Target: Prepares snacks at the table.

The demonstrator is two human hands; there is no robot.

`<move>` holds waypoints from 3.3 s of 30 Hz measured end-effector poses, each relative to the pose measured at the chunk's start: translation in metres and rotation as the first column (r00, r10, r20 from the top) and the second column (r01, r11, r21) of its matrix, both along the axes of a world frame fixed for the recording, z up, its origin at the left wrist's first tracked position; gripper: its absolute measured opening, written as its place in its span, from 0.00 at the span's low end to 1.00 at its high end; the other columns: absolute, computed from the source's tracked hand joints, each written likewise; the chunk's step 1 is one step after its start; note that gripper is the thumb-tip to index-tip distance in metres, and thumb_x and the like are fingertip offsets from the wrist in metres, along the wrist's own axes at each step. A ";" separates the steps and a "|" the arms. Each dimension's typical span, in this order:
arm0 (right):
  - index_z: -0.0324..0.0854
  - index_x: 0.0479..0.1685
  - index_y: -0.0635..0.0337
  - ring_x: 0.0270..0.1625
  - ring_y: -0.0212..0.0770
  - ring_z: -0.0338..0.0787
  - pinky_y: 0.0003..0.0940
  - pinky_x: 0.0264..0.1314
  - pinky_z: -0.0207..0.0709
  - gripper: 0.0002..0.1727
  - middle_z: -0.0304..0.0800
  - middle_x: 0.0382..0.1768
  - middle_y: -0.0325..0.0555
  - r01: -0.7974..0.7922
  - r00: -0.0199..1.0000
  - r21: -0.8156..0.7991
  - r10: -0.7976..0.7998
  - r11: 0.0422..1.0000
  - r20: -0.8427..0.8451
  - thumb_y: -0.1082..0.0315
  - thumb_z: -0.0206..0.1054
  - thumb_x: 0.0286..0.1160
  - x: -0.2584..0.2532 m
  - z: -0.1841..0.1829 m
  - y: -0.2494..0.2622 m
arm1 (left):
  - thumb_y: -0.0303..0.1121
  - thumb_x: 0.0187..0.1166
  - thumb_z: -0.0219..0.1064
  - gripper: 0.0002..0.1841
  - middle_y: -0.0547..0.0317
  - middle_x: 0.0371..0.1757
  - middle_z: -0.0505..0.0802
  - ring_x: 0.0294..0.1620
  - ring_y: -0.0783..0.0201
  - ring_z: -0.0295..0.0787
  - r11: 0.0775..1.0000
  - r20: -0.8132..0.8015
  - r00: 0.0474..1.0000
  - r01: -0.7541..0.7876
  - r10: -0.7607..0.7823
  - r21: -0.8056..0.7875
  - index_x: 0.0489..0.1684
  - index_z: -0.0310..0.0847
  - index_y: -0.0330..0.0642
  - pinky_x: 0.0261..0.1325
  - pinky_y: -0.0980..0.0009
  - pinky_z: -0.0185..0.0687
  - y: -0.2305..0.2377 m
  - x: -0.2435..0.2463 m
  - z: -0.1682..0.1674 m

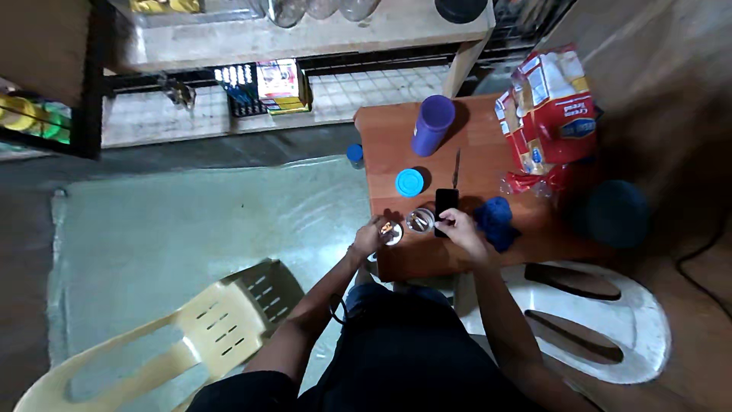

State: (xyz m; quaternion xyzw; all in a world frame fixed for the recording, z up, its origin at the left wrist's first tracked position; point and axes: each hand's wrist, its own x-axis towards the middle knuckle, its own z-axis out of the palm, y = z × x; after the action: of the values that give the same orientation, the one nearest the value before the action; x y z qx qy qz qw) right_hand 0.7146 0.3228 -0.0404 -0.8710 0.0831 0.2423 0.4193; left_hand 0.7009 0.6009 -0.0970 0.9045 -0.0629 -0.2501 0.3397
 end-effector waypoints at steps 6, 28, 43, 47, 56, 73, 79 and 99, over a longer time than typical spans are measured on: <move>0.60 0.88 0.65 0.72 0.68 0.82 0.63 0.74 0.77 0.56 0.76 0.74 0.70 -0.044 0.998 -0.074 0.046 0.996 0.034 0.62 0.90 0.55 -0.020 -0.078 0.007 | 0.29 0.69 0.79 0.46 0.57 0.96 0.58 0.60 0.38 0.92 0.970 -0.038 0.974 0.226 -0.223 0.093 0.92 0.62 0.66 0.52 0.34 0.88 -0.005 -0.006 -0.051; 0.84 0.61 0.68 0.52 0.55 0.92 0.59 0.53 0.87 0.38 0.90 0.53 0.60 -0.096 0.799 0.078 0.030 0.992 0.601 0.52 0.85 0.49 -0.013 0.044 0.044 | 0.23 0.63 0.83 0.33 0.57 0.63 0.94 0.56 0.69 0.92 0.768 -0.104 0.993 -0.104 0.049 -0.632 0.74 0.81 0.39 0.61 0.69 0.89 -0.017 0.039 0.143; 0.88 0.52 0.49 0.24 0.34 0.94 0.32 0.20 0.89 0.37 0.94 0.29 0.38 0.162 0.882 0.976 0.466 -0.146 -0.077 0.25 0.59 0.72 -0.010 0.133 0.166 | 0.60 0.61 0.82 0.39 0.70 0.60 0.96 0.60 0.79 0.91 0.313 0.206 0.925 0.308 -0.319 -0.898 0.69 0.86 0.43 0.67 0.76 0.86 0.083 0.077 0.214; 0.87 0.49 0.48 0.41 0.32 0.96 0.33 0.46 0.92 0.36 0.97 0.39 0.37 0.180 0.979 0.949 0.051 0.257 -0.199 0.36 0.86 0.41 0.045 0.136 0.171 | 0.59 0.58 0.84 0.41 0.68 0.63 0.95 0.22 0.90 0.78 0.443 0.067 0.989 0.118 -0.129 -0.889 0.71 0.85 0.43 0.24 0.88 0.74 0.138 0.110 0.208; 0.75 0.69 0.64 0.48 0.30 0.94 0.31 0.55 0.91 0.36 0.94 0.49 0.38 -0.257 0.962 0.666 0.116 0.701 0.249 0.52 0.75 0.62 0.098 0.160 0.218 | 0.39 0.65 0.83 0.32 0.61 0.65 0.94 0.33 0.84 0.85 0.499 0.108 0.993 0.118 -0.050 -0.859 0.71 0.83 0.37 0.32 0.84 0.81 0.185 0.137 0.234; 0.59 0.88 0.70 0.83 0.71 0.71 0.64 0.88 0.61 0.47 0.71 0.80 0.74 0.490 0.577 0.231 -0.511 0.841 0.638 0.57 0.78 0.72 0.350 0.085 0.199 | 0.44 0.94 0.39 0.27 0.73 0.14 0.79 0.11 0.78 0.73 -0.069 -0.595 0.795 -0.591 0.116 -0.804 0.22 0.78 0.52 0.17 0.82 0.75 0.196 0.096 0.204; 0.60 0.90 0.64 0.93 0.70 0.52 0.72 0.92 0.44 0.51 0.56 0.90 0.68 0.579 0.519 0.257 -0.593 0.774 0.616 0.51 0.80 0.66 0.389 0.083 0.211 | 0.51 0.94 0.44 0.29 0.72 0.13 0.82 0.12 0.76 0.79 -0.058 -0.702 0.712 -0.701 -0.003 -0.710 0.21 0.85 0.53 0.18 0.80 0.79 0.196 0.068 0.157; 0.71 0.81 0.71 0.80 0.70 0.76 0.67 0.84 0.66 0.33 0.77 0.76 0.73 0.854 0.516 -0.156 -0.763 0.497 0.390 0.55 0.65 0.87 -0.004 -0.023 -0.375 | 0.37 0.73 0.72 0.11 0.69 0.30 0.91 0.24 0.77 0.82 0.831 -0.362 0.872 0.085 -0.329 -0.549 0.48 0.86 0.44 0.28 0.77 0.81 -0.210 0.072 0.159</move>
State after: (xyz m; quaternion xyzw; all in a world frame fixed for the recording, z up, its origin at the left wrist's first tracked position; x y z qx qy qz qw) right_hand 0.7109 -0.0527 -0.0633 -0.8077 0.4663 -0.1237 0.3390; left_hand 0.7726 0.3912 0.0619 0.6861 -0.1493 -0.4585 0.5448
